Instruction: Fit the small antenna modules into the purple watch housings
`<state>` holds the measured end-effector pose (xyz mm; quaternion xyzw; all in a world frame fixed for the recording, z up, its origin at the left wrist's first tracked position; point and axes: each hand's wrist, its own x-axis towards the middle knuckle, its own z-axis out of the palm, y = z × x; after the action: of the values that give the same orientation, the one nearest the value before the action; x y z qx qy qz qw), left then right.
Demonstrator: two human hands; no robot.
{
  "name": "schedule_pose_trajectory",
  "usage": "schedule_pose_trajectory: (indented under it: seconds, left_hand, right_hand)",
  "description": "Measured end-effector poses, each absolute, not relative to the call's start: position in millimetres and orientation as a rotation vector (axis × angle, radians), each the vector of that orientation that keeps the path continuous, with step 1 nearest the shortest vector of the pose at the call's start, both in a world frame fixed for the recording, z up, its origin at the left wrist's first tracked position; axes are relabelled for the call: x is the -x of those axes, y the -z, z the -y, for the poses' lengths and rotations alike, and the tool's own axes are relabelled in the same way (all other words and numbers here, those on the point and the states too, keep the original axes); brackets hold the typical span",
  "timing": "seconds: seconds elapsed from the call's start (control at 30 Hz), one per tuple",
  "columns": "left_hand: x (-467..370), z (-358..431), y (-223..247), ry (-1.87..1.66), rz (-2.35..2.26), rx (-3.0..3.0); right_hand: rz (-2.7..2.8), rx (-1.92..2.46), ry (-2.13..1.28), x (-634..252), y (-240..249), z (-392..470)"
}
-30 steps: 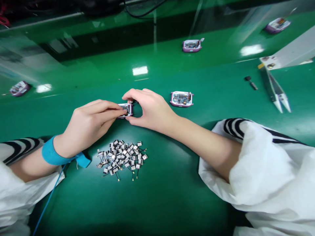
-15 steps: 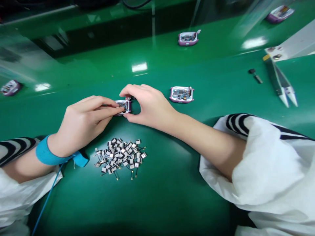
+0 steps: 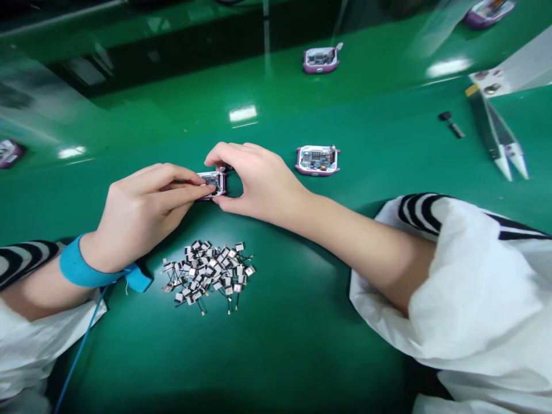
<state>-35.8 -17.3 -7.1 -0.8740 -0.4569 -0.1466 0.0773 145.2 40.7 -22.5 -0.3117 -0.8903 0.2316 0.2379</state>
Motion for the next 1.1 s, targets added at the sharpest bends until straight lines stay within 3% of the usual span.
schedule_pose_trajectory:
  seconds: [1.1]
  left_hand:
    - [35.6, 17.2, 6.2, 0.469, 1.432, 2.650]
  right_hand:
    - [2.459, 0.861, -0.664, -145.7, 21.7, -40.6]
